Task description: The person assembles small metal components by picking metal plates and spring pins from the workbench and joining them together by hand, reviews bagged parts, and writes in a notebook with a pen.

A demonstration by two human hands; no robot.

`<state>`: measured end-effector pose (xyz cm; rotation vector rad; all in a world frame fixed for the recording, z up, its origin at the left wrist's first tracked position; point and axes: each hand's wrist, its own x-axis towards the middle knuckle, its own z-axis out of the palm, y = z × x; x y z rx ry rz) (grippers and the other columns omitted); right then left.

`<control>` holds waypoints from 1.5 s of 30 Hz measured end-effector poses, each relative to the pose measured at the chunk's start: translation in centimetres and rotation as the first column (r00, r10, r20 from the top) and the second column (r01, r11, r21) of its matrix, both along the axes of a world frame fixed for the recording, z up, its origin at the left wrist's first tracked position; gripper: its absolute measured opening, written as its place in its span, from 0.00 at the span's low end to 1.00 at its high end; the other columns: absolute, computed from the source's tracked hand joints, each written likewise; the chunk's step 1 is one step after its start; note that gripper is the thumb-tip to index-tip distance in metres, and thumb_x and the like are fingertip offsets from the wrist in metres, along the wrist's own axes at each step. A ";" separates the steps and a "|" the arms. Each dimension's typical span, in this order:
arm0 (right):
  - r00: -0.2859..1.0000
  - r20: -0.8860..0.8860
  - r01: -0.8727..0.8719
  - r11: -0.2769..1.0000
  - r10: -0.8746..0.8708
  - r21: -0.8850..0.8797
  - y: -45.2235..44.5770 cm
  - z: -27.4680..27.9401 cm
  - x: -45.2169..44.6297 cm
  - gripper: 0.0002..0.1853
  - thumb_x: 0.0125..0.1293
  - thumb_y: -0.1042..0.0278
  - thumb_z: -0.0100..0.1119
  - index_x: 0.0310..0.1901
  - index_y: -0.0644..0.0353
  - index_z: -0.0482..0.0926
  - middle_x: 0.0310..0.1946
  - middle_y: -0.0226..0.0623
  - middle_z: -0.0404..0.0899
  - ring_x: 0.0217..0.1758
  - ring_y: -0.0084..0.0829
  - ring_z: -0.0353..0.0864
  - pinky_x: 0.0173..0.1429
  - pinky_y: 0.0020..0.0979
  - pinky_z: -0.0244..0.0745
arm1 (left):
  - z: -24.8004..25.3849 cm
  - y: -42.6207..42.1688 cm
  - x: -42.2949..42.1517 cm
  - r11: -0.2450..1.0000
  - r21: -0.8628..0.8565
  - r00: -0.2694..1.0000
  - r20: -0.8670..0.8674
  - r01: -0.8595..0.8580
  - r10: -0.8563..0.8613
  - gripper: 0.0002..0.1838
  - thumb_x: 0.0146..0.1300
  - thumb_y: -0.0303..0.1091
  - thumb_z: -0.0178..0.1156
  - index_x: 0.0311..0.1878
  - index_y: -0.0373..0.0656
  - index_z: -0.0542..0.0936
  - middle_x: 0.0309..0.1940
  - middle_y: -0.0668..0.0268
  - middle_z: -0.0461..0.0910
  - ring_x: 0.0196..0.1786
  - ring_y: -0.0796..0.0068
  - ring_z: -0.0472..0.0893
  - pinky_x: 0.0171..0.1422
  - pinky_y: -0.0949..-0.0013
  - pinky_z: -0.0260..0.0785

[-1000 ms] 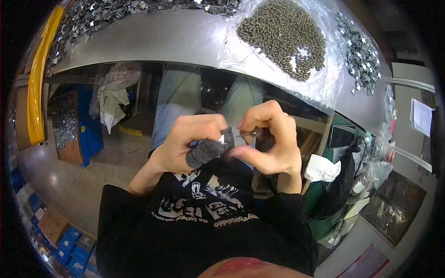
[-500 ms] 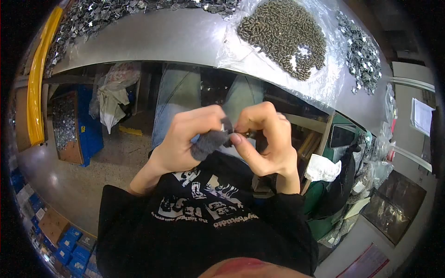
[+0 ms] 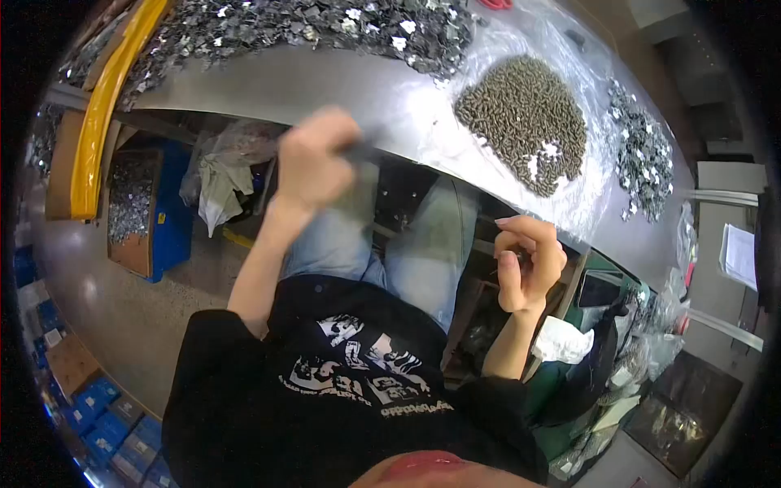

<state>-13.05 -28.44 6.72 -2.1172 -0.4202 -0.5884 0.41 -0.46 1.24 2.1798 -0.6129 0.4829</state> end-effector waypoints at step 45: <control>0.779 -0.106 0.461 0.679 -0.618 -0.571 -5.9 -1.0 6.4 0.12 0.72 0.60 0.63 0.53 0.53 0.86 0.28 0.48 0.86 0.35 0.49 0.88 0.41 0.45 0.78 | 0.2 1.0 7.3 0.948 0.147 0.960 0.062 -0.281 0.275 0.23 0.49 0.23 0.60 0.51 0.42 0.88 0.51 0.57 0.80 0.57 0.52 0.77 0.64 0.53 0.69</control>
